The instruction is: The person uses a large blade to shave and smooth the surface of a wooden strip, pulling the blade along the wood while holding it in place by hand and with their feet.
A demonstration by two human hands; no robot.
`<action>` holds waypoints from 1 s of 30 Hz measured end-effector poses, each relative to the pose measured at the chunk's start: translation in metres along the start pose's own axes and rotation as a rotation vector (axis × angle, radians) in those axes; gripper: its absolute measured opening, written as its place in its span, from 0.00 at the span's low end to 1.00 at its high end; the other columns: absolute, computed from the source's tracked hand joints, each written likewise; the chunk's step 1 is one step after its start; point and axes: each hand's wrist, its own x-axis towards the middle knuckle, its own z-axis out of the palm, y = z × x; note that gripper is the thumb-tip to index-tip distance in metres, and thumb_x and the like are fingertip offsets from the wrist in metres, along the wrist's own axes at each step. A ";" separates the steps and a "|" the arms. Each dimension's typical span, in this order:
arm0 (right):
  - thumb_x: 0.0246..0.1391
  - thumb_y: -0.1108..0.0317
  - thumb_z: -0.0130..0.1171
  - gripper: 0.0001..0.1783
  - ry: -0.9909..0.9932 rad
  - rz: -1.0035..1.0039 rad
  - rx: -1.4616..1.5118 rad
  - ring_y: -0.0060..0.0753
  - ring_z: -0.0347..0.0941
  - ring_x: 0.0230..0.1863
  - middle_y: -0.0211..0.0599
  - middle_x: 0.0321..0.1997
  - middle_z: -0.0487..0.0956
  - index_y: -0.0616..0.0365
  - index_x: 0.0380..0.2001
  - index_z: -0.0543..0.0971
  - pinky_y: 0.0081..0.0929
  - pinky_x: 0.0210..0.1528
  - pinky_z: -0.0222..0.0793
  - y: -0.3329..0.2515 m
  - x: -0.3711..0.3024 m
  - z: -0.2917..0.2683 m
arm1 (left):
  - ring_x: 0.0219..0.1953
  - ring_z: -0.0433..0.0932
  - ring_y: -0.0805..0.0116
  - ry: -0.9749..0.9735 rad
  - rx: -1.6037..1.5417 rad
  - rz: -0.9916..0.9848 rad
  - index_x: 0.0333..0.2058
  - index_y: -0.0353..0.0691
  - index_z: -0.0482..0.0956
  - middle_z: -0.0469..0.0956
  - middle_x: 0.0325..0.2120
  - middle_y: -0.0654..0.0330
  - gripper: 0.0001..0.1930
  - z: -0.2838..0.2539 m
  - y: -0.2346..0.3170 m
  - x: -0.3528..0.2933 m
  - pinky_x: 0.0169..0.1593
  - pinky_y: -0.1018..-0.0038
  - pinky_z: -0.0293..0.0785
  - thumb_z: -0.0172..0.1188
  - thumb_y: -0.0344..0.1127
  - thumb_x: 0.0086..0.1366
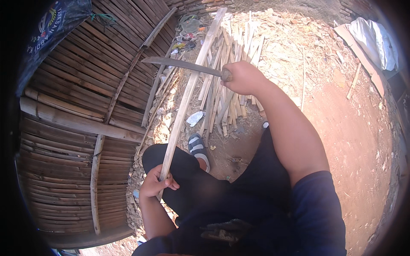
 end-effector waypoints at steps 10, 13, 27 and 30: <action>0.47 0.60 0.66 0.17 -0.271 -0.106 -0.021 0.54 0.79 0.42 0.51 0.35 0.82 0.57 0.38 0.82 0.46 0.45 0.74 -0.011 0.005 0.008 | 0.35 0.84 0.63 0.004 0.061 -0.094 0.51 0.27 0.70 0.79 0.29 0.56 0.24 -0.001 0.005 -0.001 0.40 0.69 0.82 0.69 0.29 0.60; 0.50 0.56 0.67 0.21 -0.049 0.118 0.049 0.55 0.79 0.43 0.54 0.38 0.82 0.61 0.41 0.81 0.45 0.46 0.74 0.022 0.019 0.001 | 0.34 0.84 0.62 0.047 0.064 -0.094 0.50 0.27 0.70 0.79 0.29 0.56 0.24 0.000 0.004 -0.003 0.39 0.69 0.82 0.69 0.30 0.60; 0.43 0.64 0.66 0.16 -0.401 -0.354 -0.259 0.51 0.80 0.41 0.45 0.32 0.82 0.51 0.39 0.83 0.48 0.42 0.74 -0.060 -0.020 0.012 | 0.35 0.84 0.62 -0.020 0.055 -0.096 0.52 0.29 0.70 0.78 0.30 0.58 0.25 0.000 0.003 -0.002 0.41 0.68 0.82 0.70 0.31 0.60; 0.46 0.59 0.68 0.20 -0.278 -0.154 -0.049 0.52 0.80 0.43 0.50 0.36 0.82 0.56 0.42 0.82 0.46 0.45 0.74 -0.016 0.004 0.014 | 0.35 0.84 0.62 0.003 0.056 -0.126 0.52 0.29 0.70 0.79 0.31 0.57 0.26 -0.002 0.003 0.000 0.40 0.69 0.82 0.71 0.34 0.60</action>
